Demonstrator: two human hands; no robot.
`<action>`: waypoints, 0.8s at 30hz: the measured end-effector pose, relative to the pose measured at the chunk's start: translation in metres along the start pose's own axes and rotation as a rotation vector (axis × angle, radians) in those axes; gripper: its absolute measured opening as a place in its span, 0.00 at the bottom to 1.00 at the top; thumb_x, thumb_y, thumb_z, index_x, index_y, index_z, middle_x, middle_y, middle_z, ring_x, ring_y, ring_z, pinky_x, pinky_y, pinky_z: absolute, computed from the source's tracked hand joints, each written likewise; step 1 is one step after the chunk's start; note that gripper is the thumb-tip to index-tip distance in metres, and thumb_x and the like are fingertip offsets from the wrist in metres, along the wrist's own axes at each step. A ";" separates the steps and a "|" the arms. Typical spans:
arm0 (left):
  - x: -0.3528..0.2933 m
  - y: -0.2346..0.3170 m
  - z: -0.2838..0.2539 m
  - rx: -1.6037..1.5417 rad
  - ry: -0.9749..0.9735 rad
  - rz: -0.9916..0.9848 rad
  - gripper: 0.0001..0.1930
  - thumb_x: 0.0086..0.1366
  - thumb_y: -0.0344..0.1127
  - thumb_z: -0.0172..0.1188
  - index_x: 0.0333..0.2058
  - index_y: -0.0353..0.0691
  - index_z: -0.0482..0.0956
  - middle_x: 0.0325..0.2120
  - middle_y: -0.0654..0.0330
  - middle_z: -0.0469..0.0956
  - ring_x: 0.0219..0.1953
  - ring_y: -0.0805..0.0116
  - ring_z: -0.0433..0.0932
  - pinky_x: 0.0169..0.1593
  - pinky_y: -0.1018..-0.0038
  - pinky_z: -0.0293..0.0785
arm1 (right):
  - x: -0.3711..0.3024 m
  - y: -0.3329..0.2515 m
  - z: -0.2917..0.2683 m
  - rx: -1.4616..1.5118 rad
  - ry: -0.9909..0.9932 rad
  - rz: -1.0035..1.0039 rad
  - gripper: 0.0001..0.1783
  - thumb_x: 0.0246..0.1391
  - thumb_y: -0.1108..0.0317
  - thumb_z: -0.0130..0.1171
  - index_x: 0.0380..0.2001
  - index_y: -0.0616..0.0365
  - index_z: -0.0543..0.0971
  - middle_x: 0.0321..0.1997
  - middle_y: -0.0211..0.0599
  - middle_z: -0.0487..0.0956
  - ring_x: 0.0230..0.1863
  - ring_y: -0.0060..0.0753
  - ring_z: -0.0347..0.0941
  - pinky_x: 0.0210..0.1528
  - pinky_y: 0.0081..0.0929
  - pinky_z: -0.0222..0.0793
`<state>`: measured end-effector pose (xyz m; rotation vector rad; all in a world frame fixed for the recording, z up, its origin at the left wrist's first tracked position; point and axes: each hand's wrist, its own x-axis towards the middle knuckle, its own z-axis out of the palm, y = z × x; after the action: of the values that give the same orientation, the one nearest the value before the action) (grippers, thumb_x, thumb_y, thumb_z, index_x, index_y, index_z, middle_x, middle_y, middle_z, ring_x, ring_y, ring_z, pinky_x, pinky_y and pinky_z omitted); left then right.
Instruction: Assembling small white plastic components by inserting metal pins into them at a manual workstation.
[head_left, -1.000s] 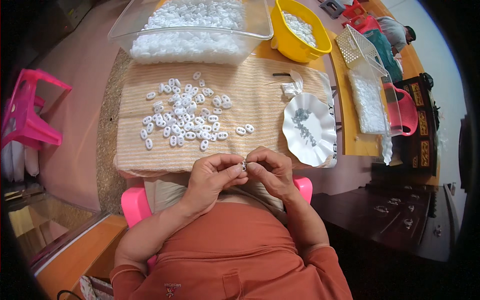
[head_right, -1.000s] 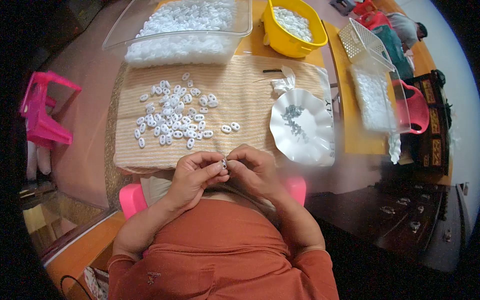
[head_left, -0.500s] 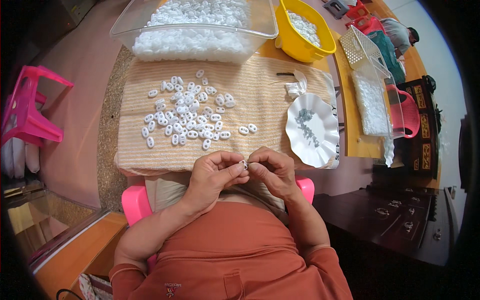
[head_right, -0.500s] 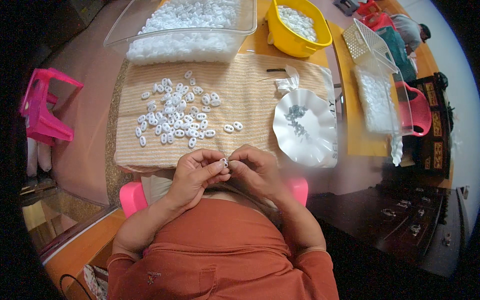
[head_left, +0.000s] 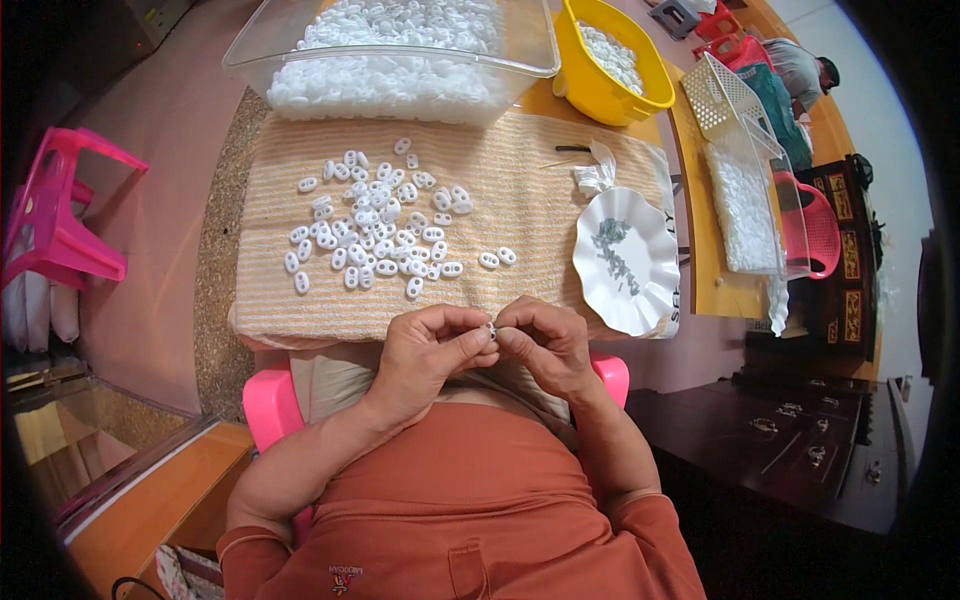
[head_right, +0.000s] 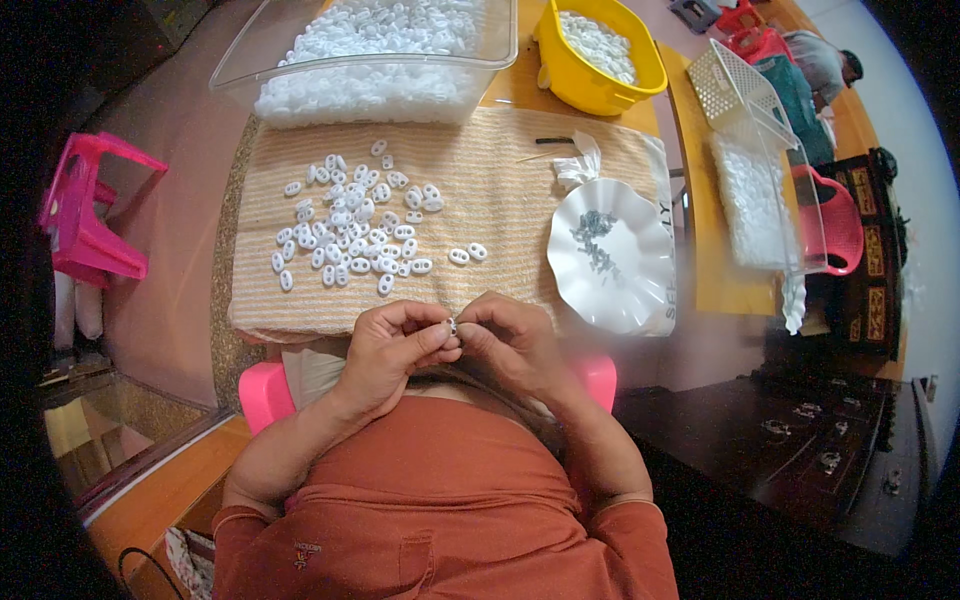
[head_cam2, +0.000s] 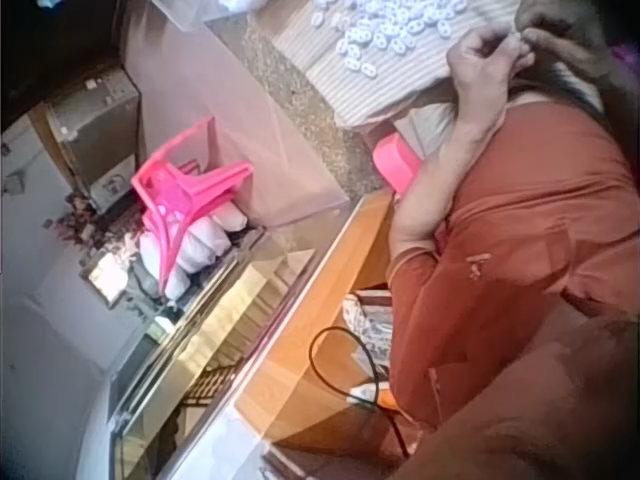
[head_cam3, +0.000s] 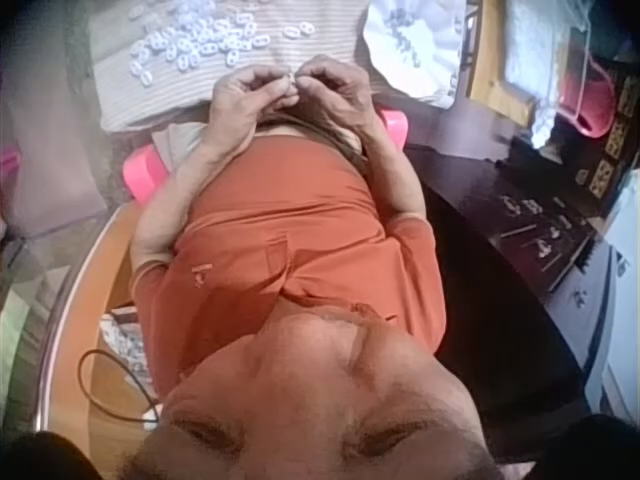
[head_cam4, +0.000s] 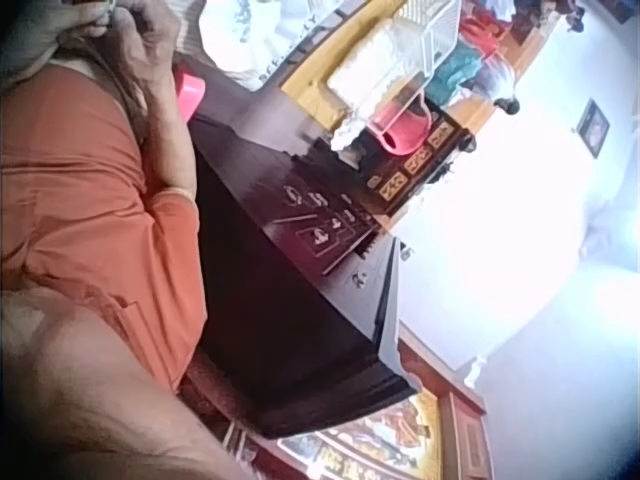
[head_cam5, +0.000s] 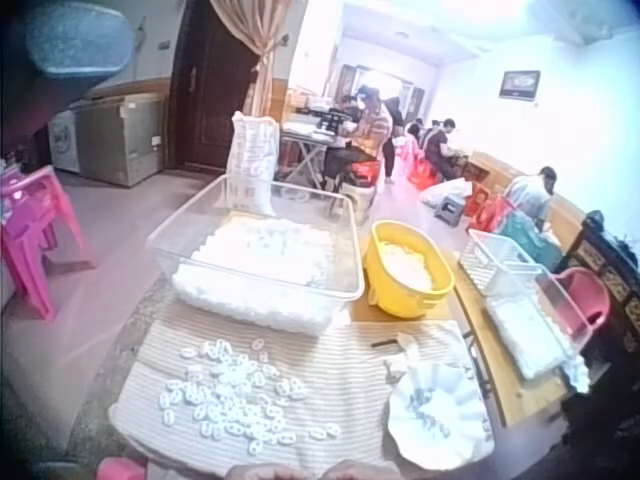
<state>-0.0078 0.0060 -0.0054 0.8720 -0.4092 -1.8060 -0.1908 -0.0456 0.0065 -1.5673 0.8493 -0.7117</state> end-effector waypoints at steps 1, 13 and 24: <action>0.000 0.000 0.000 0.000 0.000 0.000 0.08 0.62 0.24 0.57 0.41 0.31 0.76 0.32 0.55 0.80 0.33 0.71 0.81 0.40 0.76 0.82 | 0.000 0.001 0.000 -0.020 -0.002 -0.010 0.03 0.54 0.74 0.57 0.31 0.64 0.77 0.28 0.36 0.77 0.30 0.25 0.73 0.33 0.22 0.67; 0.000 -0.002 0.001 0.036 -0.019 0.023 0.08 0.62 0.24 0.57 0.41 0.31 0.76 0.32 0.55 0.80 0.33 0.71 0.81 0.40 0.76 0.81 | 0.000 0.002 -0.002 0.104 -0.018 0.041 0.05 0.56 0.73 0.56 0.31 0.65 0.77 0.30 0.33 0.77 0.31 0.21 0.71 0.35 0.20 0.67; 0.000 0.000 0.001 -0.010 -0.019 0.002 0.08 0.63 0.24 0.56 0.41 0.32 0.76 0.33 0.56 0.79 0.34 0.72 0.80 0.41 0.76 0.82 | -0.002 0.004 -0.002 0.170 -0.016 0.058 0.07 0.58 0.72 0.55 0.33 0.66 0.76 0.31 0.33 0.76 0.31 0.20 0.72 0.34 0.18 0.68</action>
<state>-0.0084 0.0064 -0.0046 0.8478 -0.4128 -1.8147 -0.1936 -0.0455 0.0031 -1.3898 0.7981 -0.7096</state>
